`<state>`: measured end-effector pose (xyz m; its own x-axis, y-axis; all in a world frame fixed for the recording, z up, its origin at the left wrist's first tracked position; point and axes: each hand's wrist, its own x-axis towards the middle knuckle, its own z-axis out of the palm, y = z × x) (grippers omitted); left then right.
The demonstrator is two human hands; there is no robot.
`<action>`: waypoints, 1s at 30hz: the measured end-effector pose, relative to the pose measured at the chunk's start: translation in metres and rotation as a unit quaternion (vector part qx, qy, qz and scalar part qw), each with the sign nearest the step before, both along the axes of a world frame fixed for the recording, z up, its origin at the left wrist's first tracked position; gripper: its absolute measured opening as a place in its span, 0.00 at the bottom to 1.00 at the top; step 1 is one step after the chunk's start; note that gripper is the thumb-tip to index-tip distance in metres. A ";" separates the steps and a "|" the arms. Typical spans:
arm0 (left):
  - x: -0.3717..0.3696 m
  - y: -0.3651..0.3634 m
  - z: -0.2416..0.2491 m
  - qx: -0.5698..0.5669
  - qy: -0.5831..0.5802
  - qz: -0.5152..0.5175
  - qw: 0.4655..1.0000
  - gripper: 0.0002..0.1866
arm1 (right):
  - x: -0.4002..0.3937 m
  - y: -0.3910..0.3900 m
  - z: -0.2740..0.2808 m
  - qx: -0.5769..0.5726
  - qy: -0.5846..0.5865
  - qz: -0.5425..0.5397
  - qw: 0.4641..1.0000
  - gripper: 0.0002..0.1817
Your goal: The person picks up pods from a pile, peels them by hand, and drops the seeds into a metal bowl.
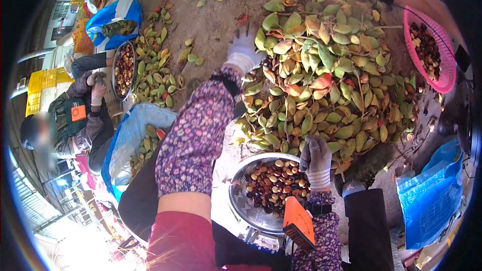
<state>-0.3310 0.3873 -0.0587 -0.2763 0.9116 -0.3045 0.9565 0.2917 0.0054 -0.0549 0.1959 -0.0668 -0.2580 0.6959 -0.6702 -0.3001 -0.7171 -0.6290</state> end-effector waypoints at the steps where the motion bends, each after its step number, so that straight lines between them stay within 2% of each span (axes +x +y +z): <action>1: -0.005 0.009 -0.015 0.005 -0.044 0.011 0.999 0.46 | 0.003 0.001 0.000 -0.026 0.039 -0.022 0.999 0.10; 2: -0.008 0.013 -0.028 0.004 -0.041 0.006 0.999 0.46 | 0.006 -0.001 -0.003 -0.026 0.042 -0.026 0.998 0.10; 4: 0.001 0.022 -0.020 -0.062 -0.044 0.037 0.996 0.46 | 0.011 -0.002 -0.009 -0.038 0.118 -0.101 0.987 0.10; 5: 0.007 0.020 -0.015 -0.082 -0.044 0.019 0.995 0.45 | 0.015 -0.002 -0.012 -0.032 0.123 -0.092 0.988 0.10; 6: 0.000 0.013 -0.038 -0.024 0.002 0.017 1.000 0.44 | 0.018 -0.003 -0.014 -0.031 0.124 -0.102 0.987 0.10; 8: 0.011 -0.004 -0.034 -0.045 0.005 -0.010 0.999 0.45 | 0.018 -0.003 -0.017 -0.054 0.132 -0.108 0.984 0.10; 12: 0.037 -0.051 -0.028 -0.027 -0.041 0.013 0.999 0.35 | 0.017 -0.003 -0.019 -0.047 0.144 -0.137 0.979 0.10; 13: 0.041 -0.062 -0.030 -0.012 -0.099 0.025 0.995 0.31 | 0.019 -0.002 -0.019 -0.071 0.154 -0.134 0.976 0.09; 14: 0.046 -0.079 -0.032 0.020 -0.073 -0.009 0.997 0.29 | 0.019 -0.002 -0.020 -0.069 0.153 -0.137 0.976 0.09; 16: 0.047 -0.102 -0.038 0.060 -0.185 0.037 0.980 0.27 | 0.017 -0.002 -0.019 -0.048 0.125 -0.139 0.981 0.08; 17: 0.042 -0.114 -0.046 0.127 -0.225 0.057 0.964 0.26 | 0.015 -0.004 -0.022 -0.031 0.120 -0.147 0.981 0.09; 18: 0.041 -0.122 -0.044 0.101 -0.279 0.117 0.948 0.29 | 0.015 -0.006 -0.024 -0.022 0.125 -0.146 0.981 0.09; 20: 0.030 -0.142 -0.057 0.173 -0.421 0.165 0.875 0.33 | 0.013 -0.009 -0.030 -0.019 0.130 -0.142 0.981 0.08; 21: 0.046 -0.148 -0.025 0.189 -0.418 0.161 0.874 0.36 | 0.012 -0.012 -0.034 0.005 0.133 -0.144 0.981 0.09; 22: 0.046 -0.157 -0.023 0.177 -0.544 0.231 0.787 0.36 | 0.011 -0.013 -0.032 0.036 0.103 -0.137 0.985 0.09; 24: 0.049 -0.182 -0.012 0.215 -0.627 0.229 0.713 0.31 | 0.012 -0.014 -0.025 0.066 0.030 -0.083 0.994 0.09; 25: 0.053 -0.193 -0.005 0.215 -0.630 0.226 0.711 0.31 | 0.010 -0.013 -0.021 0.087 -0.007 -0.038 0.995 0.10; 27: 0.066 -0.207 0.004 0.222 -0.626 0.154 0.732 0.24 | 0.004 -0.014 -0.006 0.153 -0.101 0.032 0.983 0.14; 28: 0.075 -0.212 0.010 0.224 -0.626 0.129 0.735 0.23 | 0.003 -0.014 0.015 0.130 -0.126 0.096 0.979 0.24; 29: 0.084 -0.216 0.016 0.192 -0.742 0.253 0.590 0.19 | -0.004 -0.018 0.029 0.196 -0.152 0.103 0.963 0.28; 30: 0.093 -0.219 0.023 0.148 -0.820 0.364 0.416 0.16 | -0.011 -0.024 0.040 0.261 -0.176 0.111 0.943 0.32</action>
